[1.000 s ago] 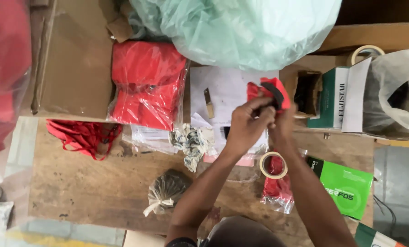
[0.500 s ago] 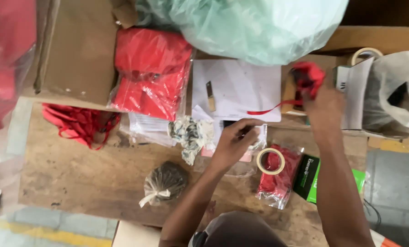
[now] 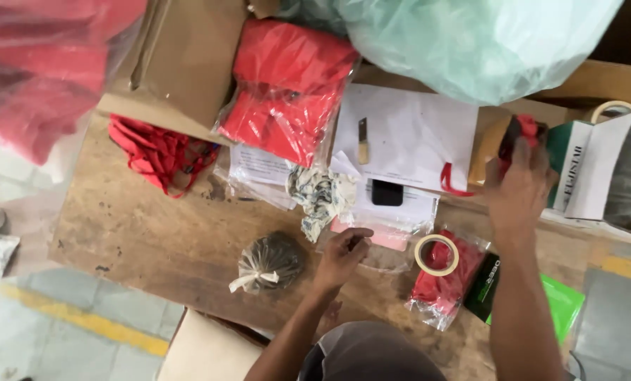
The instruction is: Sorting through various hardware components like washers and packing them into bags and boxes on a workbench.
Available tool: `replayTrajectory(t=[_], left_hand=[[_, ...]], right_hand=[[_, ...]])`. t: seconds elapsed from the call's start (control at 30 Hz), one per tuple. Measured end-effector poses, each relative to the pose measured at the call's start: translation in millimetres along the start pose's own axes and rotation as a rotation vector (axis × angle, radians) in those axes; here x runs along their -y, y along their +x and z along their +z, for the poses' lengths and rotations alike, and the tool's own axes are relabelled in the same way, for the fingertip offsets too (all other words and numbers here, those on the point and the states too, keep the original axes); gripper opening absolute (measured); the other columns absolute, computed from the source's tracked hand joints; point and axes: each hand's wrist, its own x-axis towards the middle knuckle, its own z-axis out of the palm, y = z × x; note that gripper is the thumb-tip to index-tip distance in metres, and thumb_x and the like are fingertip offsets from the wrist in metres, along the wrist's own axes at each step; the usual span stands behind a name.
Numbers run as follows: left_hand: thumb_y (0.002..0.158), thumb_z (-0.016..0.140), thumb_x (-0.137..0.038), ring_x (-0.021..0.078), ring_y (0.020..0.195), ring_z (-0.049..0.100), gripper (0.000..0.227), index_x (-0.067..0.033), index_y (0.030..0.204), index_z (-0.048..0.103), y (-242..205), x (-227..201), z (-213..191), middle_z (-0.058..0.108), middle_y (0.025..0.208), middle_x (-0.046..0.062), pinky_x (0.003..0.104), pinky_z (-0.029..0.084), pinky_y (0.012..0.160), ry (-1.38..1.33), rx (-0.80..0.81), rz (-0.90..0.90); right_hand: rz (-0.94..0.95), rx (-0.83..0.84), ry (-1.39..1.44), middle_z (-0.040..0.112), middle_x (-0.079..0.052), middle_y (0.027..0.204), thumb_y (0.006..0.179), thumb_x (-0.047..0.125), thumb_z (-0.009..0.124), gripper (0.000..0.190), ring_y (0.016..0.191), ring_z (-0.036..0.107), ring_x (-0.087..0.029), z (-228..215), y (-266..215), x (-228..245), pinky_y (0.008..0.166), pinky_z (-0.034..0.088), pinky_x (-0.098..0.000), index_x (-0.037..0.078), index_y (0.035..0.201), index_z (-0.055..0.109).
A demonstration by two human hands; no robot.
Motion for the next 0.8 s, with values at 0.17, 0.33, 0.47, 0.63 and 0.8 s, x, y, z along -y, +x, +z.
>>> replayTrajectory(t=[0.17, 0.33, 0.47, 0.63, 0.8], left_hand=[[0.095, 0.067, -0.009, 0.0038, 0.070, 0.052, 0.024, 0.0019, 0.115, 0.073, -13, -5, -14, 0.062, 0.078, -0.003, 0.022, 0.041, 0.059, 0.025, -0.043, -0.021], [0.095, 0.066, -0.009, 0.0049, 0.069, 0.054, 0.026, 0.0022, 0.117, 0.071, -19, 5, -20, 0.062, 0.078, -0.002, 0.022, 0.043, 0.060, -0.057, -0.041, -0.048], [0.094, 0.066, -0.010, 0.0053, 0.070, 0.055, 0.028, 0.0022, 0.118, 0.071, -25, 11, -21, 0.063, 0.078, -0.002, 0.022, 0.044, 0.061, -0.078, -0.057, -0.086], [0.095, 0.065, -0.012, 0.0056, 0.070, 0.056, 0.028, 0.0018, 0.118, 0.071, -32, 6, -22, 0.064, 0.078, -0.001, 0.022, 0.046, 0.062, -0.028, -0.082, -0.127], [0.096, 0.064, -0.013, 0.0071, 0.073, 0.058, 0.028, 0.0008, 0.120, 0.070, -40, -12, -26, 0.064, 0.080, 0.000, 0.023, 0.048, 0.065, 0.027, -0.027, -0.110]], right_hand=[[0.201, 0.080, -0.107, 0.024, -0.056, 0.148, 0.081, 0.039, 0.088, 0.099, 0.120, 0.024, -0.076, 54, -21, -27, 0.098, 0.033, -0.0729, -0.002, 0.157, 0.040], [0.187, 0.110, -0.216, 0.045, -0.046, 0.127, 0.076, 0.037, 0.090, 0.078, 0.126, 0.038, -0.061, 71, 2, -61, 0.113, 0.027, -0.0680, 0.002, 0.137, 0.059], [0.127, -0.031, 0.126, 0.055, -0.033, 0.114, 0.088, 0.029, 0.083, 0.040, 0.124, 0.044, -0.051, 59, 4, -57, 0.115, 0.037, -0.0581, 0.007, 0.121, 0.076], [0.013, -0.114, 0.229, 0.054, -0.030, 0.119, 0.088, 0.027, 0.085, 0.040, 0.114, 0.051, -0.044, 47, 13, 29, 0.098, 0.045, -0.0544, 0.006, 0.121, 0.075], [0.039, -0.030, 0.115, 0.050, -0.032, 0.133, 0.098, 0.026, 0.082, 0.042, 0.123, 0.050, -0.048, 107, 4, 48, 0.103, 0.047, -0.0586, 0.006, 0.131, 0.066]])
